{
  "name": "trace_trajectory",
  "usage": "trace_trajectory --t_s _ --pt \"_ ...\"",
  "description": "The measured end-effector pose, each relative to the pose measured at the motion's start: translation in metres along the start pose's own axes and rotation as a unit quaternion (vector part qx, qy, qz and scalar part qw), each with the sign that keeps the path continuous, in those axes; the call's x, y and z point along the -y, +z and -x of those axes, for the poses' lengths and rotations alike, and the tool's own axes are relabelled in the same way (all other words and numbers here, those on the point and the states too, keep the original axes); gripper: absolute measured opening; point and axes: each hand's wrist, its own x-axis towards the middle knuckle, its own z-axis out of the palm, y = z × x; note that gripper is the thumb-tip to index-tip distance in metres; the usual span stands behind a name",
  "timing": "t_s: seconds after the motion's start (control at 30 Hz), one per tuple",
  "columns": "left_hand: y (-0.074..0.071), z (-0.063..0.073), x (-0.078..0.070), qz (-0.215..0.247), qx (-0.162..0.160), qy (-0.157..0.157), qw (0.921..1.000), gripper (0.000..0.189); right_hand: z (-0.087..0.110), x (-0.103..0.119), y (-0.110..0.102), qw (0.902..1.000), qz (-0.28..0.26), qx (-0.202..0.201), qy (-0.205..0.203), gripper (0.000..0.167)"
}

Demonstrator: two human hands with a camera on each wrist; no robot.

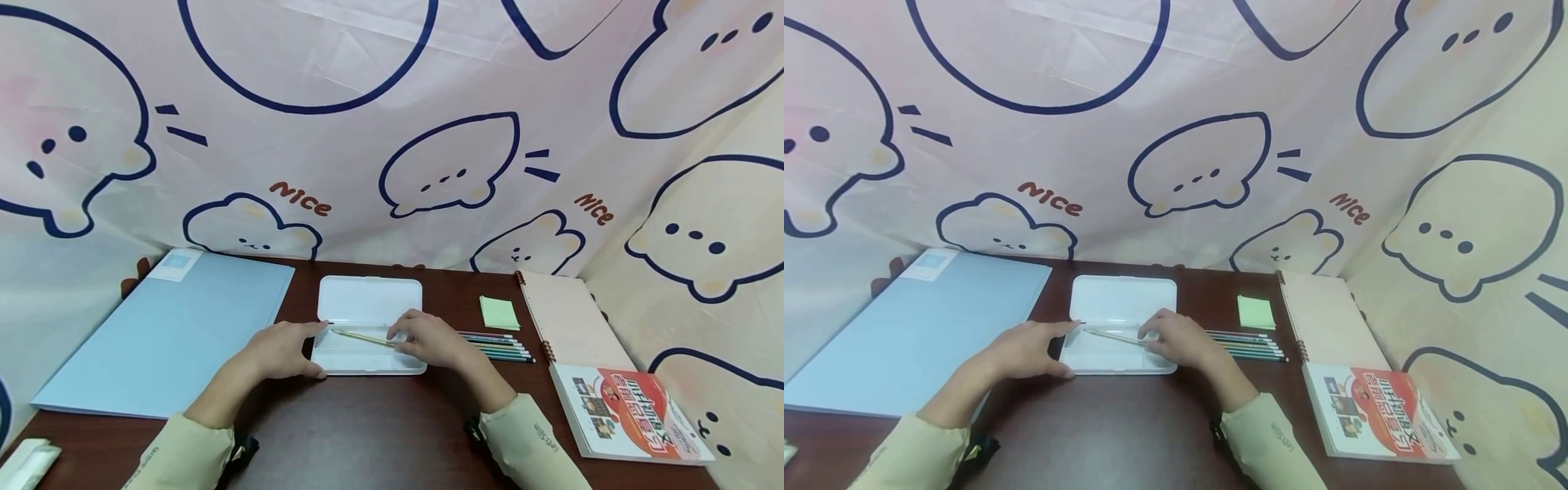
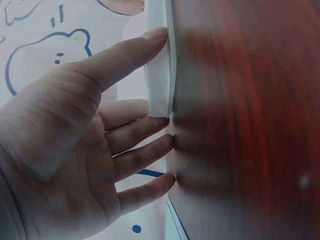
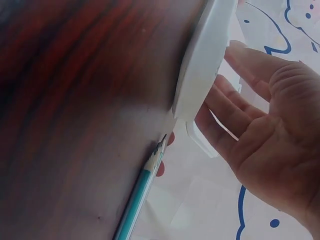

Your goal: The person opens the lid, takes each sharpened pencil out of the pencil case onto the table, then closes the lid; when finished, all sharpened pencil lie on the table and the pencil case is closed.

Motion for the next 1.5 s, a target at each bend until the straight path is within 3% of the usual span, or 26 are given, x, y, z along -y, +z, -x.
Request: trace_trajectory --t_s 0.3,0.67,0.8,0.93,1.2,1.5 --pt "0.0 -0.001 0.0 0.002 0.003 0.001 1.0 0.087 -0.01 0.003 0.002 0.998 0.029 0.055 -0.003 0.019" --pt "-0.001 -0.001 0.002 0.002 0.002 0.004 1.0 0.087 -0.013 0.006 -0.001 0.9977 -0.004 0.065 0.02 0.012" --pt "-0.001 -0.001 0.002 0.002 0.005 0.003 1.0 0.087 -0.014 0.004 -0.001 0.997 -0.013 0.075 0.017 0.013" --pt "0.0 -0.002 0.002 0.002 0.004 0.001 1.0 0.088 -0.012 0.002 -0.004 0.998 -0.017 0.06 0.005 0.014" --pt "-0.002 -0.003 0.001 0.0 0.003 0.004 1.0 0.088 0.011 -0.012 -0.033 0.9993 -0.028 -0.013 -0.019 0.015" --pt "-0.002 0.0 0.0 0.001 0.008 0.007 0.9999 0.088 0.058 -0.049 -0.064 0.9982 -0.051 -0.032 0.004 0.018"
